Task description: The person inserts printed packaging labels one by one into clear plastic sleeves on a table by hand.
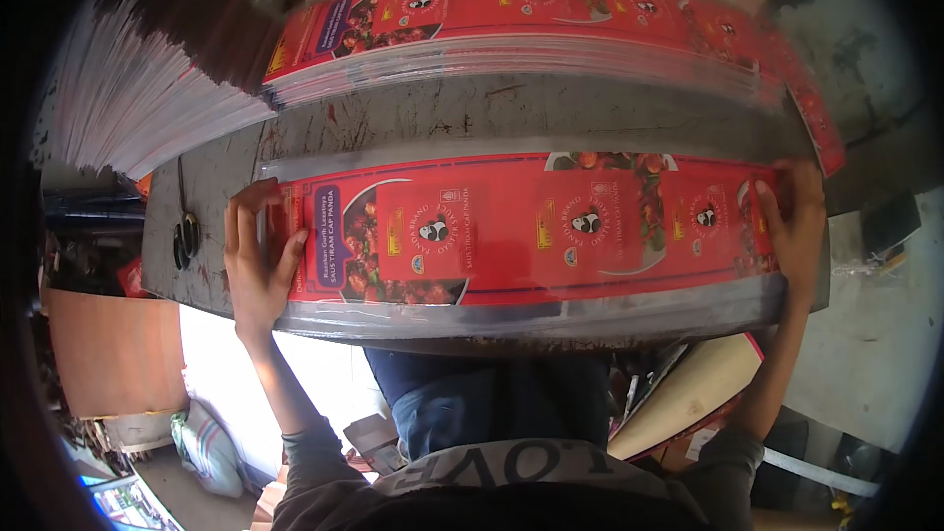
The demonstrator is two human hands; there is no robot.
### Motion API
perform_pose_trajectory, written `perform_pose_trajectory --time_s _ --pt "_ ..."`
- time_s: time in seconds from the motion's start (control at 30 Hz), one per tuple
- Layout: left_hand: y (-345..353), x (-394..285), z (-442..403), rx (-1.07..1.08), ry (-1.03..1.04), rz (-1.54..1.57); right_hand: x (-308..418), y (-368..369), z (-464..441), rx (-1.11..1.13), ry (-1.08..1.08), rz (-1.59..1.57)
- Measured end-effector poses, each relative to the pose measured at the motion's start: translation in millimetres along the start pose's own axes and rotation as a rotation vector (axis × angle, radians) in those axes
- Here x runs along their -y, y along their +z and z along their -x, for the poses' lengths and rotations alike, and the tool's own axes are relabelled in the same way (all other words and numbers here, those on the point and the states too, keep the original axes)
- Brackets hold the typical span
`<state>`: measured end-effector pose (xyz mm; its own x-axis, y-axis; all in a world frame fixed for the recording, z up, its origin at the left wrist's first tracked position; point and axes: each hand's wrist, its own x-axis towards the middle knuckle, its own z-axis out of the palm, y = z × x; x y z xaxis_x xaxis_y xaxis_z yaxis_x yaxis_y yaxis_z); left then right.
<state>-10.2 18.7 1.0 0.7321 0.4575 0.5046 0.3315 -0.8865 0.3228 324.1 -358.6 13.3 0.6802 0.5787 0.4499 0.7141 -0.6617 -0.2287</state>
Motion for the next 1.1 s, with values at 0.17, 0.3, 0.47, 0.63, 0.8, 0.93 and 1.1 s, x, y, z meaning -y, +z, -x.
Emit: perform_pose_trajectory --time_s 0.17,0.3,0.47,0.63,0.8,0.93,1.1 --pt "-0.8 2.6 -2.1 0.012 0.026 -0.044 -2.6 2.3 -0.9 -0.013 -0.007 -0.013" --pt "0.1 1.0 -2.6 0.007 -0.023 -0.035 -4.6 0.8 -0.7 0.013 0.022 -0.004" --pt "-0.2 1.6 -2.7 0.011 -0.029 -0.023 -7.9 3.5 -2.0 -0.003 0.004 -0.027" --pt "2.4 2.2 -3.6 -0.03 0.006 0.028 -6.9 3.1 -9.2 0.043 -0.009 0.022" --pt "1.1 0.4 -2.8 -0.019 -0.043 0.082 -11.0 5.2 -8.5 0.027 -0.023 0.06" --pt "0.7 -1.5 -0.8 -0.031 -0.043 0.11 -9.5 7.3 -1.2 -0.043 0.05 -0.14" --pt "0.1 -1.9 -0.9 -0.064 -0.038 0.088 -12.4 6.0 -0.5 -0.042 0.028 -0.106"
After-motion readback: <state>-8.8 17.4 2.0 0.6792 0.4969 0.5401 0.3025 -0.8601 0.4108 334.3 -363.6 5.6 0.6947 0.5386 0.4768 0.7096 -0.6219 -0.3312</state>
